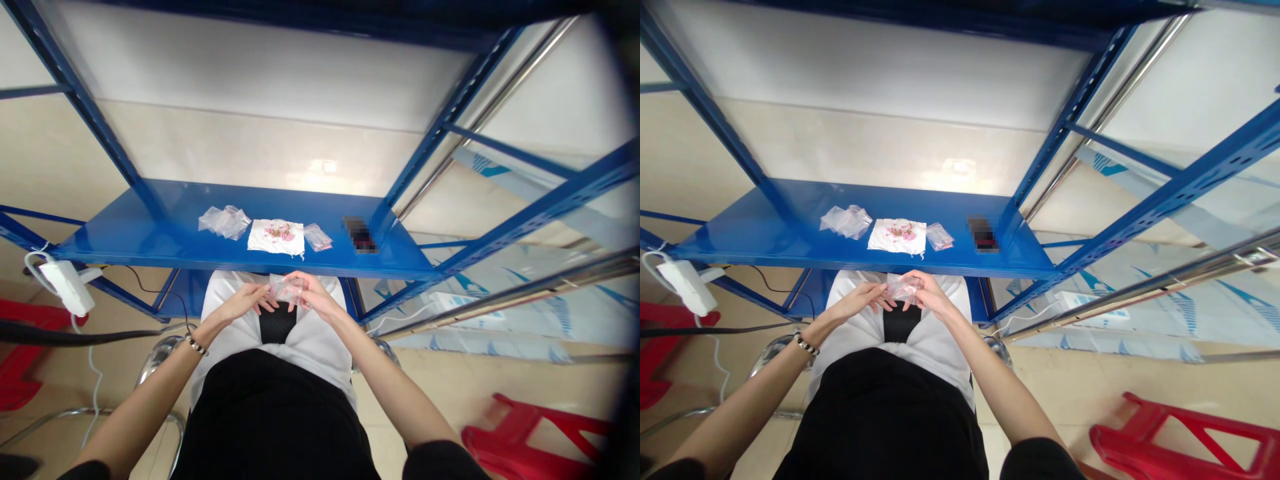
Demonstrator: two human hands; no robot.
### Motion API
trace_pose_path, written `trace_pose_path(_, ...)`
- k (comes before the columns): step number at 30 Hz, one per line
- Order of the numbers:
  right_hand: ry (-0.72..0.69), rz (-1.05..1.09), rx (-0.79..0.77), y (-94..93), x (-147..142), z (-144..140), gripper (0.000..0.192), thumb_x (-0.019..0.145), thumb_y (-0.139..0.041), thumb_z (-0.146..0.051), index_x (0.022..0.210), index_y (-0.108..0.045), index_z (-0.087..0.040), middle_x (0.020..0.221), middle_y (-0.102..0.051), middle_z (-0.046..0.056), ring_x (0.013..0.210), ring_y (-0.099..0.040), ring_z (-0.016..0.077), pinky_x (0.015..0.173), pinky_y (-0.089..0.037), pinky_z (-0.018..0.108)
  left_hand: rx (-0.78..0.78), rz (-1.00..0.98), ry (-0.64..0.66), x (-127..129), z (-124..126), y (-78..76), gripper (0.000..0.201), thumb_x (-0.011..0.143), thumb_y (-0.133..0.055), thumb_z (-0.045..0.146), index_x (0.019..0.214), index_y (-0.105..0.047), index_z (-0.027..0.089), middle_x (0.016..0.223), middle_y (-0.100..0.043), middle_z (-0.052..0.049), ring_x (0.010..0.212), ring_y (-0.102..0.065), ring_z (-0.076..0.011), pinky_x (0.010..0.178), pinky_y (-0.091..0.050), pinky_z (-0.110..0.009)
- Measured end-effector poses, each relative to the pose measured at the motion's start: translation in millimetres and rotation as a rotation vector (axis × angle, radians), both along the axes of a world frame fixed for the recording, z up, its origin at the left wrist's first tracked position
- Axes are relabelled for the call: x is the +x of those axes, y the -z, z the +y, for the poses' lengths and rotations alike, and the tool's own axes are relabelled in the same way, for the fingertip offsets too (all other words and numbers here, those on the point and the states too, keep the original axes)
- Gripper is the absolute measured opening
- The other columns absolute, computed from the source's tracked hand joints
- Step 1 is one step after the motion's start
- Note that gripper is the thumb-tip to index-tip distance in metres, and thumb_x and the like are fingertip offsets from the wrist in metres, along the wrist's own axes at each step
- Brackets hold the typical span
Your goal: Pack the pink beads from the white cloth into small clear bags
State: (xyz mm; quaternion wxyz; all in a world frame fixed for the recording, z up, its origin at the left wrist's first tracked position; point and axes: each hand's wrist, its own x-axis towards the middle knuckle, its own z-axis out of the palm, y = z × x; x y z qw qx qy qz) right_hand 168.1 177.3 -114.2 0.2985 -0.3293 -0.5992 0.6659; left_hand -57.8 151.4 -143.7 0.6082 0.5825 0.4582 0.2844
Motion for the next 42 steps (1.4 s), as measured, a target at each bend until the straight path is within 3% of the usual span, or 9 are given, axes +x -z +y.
trace_pose_path(4, 0.033, 0.004, -0.035, -5.5, 1.3, 0.1, 0.038, 0.081, -0.066, -0.033, 0.115, -0.054, -0.022, 0.092, -0.067, 0.005, 0.049, -0.06, 0.0094, 0.034, -0.023, 0.014, 0.018, -0.072, 0.029, 8.0, -5.5, -5.5, 0.049, 0.09, -0.047, 0.058, 0.091, -0.063, 0.012, 0.092, -0.074, -0.017, 0.08, -0.072, -0.0242, 0.056, -0.046, -0.024)
trace_pose_path(9, 0.05, 0.055, -0.053, -8.6, 3.3, 3.1, 0.062, 0.075, -0.072, -0.028, 0.13, -0.045, -0.027, 0.102, -0.065, 0.005, 0.053, -0.057, 0.007, 0.037, -0.028, 0.014, 0.054, -0.09, -0.07, 7.7, -5.0, -13.5, 0.045, 0.09, -0.05, 0.054, 0.082, -0.063, 0.011, 0.079, -0.074, -0.016, 0.071, -0.071, -0.021, 0.054, -0.043, -0.023)
trace_pose_path(17, 0.093, 0.113, -0.013, -8.3, 6.5, 8.3, 0.081, 0.07, -0.076, -0.028, 0.139, -0.033, -0.029, 0.108, -0.062, 0.006, 0.066, -0.065, 0.0127, 0.042, -0.036, 0.016, 0.119, -0.046, -0.166, -3.5, 2.4, -12.5, 0.046, 0.089, -0.051, 0.055, 0.078, -0.064, 0.012, 0.073, -0.074, -0.013, 0.065, -0.069, -0.0198, 0.052, -0.04, -0.023)
trace_pose_path(21, 0.143, 0.131, 0.026, -10.3, 4.8, 8.4, 0.077, 0.072, -0.075, -0.029, 0.137, -0.035, -0.029, 0.109, -0.062, 0.007, 0.067, -0.065, 0.0132, 0.043, -0.039, 0.017, 0.12, -0.125, -0.16, -1.7, 1.0, -18.1, 0.044, 0.089, -0.052, 0.053, 0.079, -0.064, 0.012, 0.076, -0.074, -0.013, 0.067, -0.069, -0.0195, 0.053, -0.042, -0.023)
trace_pose_path(25, 0.209, 0.172, 0.081, -14.1, 3.0, 6.6, 0.058, 0.081, -0.066, -0.035, 0.132, -0.041, -0.027, 0.107, -0.062, 0.007, 0.064, -0.065, 0.0136, 0.046, -0.044, 0.021, 0.111, -0.232, -0.208, 0.3, -1.6, -22.7, 0.042, 0.089, -0.053, 0.052, 0.08, -0.062, 0.012, 0.079, -0.073, -0.013, 0.067, -0.068, -0.0185, 0.055, -0.043, -0.024)
trace_pose_path(30, 0.396, 0.152, 0.26, -17.5, -2.4, 12.1, 0.036, 0.089, -0.054, -0.041, 0.12, -0.051, -0.022, 0.099, -0.064, 0.008, 0.075, -0.066, 0.0189, 0.057, -0.05, 0.028, 0.143, -0.289, -0.313, -3.5, 4.8, -26.1, 0.043, 0.089, -0.053, 0.054, 0.085, -0.059, 0.012, 0.083, -0.073, -0.015, 0.068, -0.069, -0.0193, 0.055, -0.044, -0.024)
trace_pose_path(33, 0.517, 0.091, 0.397, -23.4, -11.1, 31.8, 0.033, 0.091, -0.048, -0.039, 0.119, -0.052, -0.021, 0.103, -0.065, 0.01, 0.092, -0.065, 0.0218, 0.077, -0.053, 0.034, 0.213, -0.25, -0.36, -9.5, 18.5, -32.6, 0.045, 0.088, -0.052, 0.056, 0.083, -0.058, 0.012, 0.084, -0.073, -0.016, 0.067, -0.069, -0.0203, 0.053, -0.045, -0.024)
trace_pose_path(36, 0.591, 0.066, 0.501, -30.8, -26.1, 66.1, 0.038, 0.093, -0.04, -0.032, 0.129, -0.045, -0.022, 0.112, -0.063, 0.01, 0.104, -0.062, 0.0203, 0.092, -0.049, 0.036, 0.276, -0.222, -0.395, -16.9, 39.5, -41.6, 0.045, 0.088, -0.053, 0.056, 0.085, -0.057, 0.012, 0.081, -0.073, -0.015, 0.064, -0.07, -0.0197, 0.049, -0.044, -0.023)
trace_pose_path(42, 0.723, -0.132, 0.603, -24.7, -63.2, 137.0, 0.046, 0.094, -0.028, -0.026, 0.139, -0.036, -0.019, 0.124, -0.058, 0.013, 0.116, -0.056, 0.017, 0.1, -0.044, 0.036, 0.24, -0.139, -0.465, -29.0, 85.2, -56.3, 0.046, 0.085, -0.055, 0.057, 0.089, -0.054, 0.011, 0.071, -0.072, -0.012, 0.052, -0.068, -0.0194, 0.037, -0.041, -0.02)
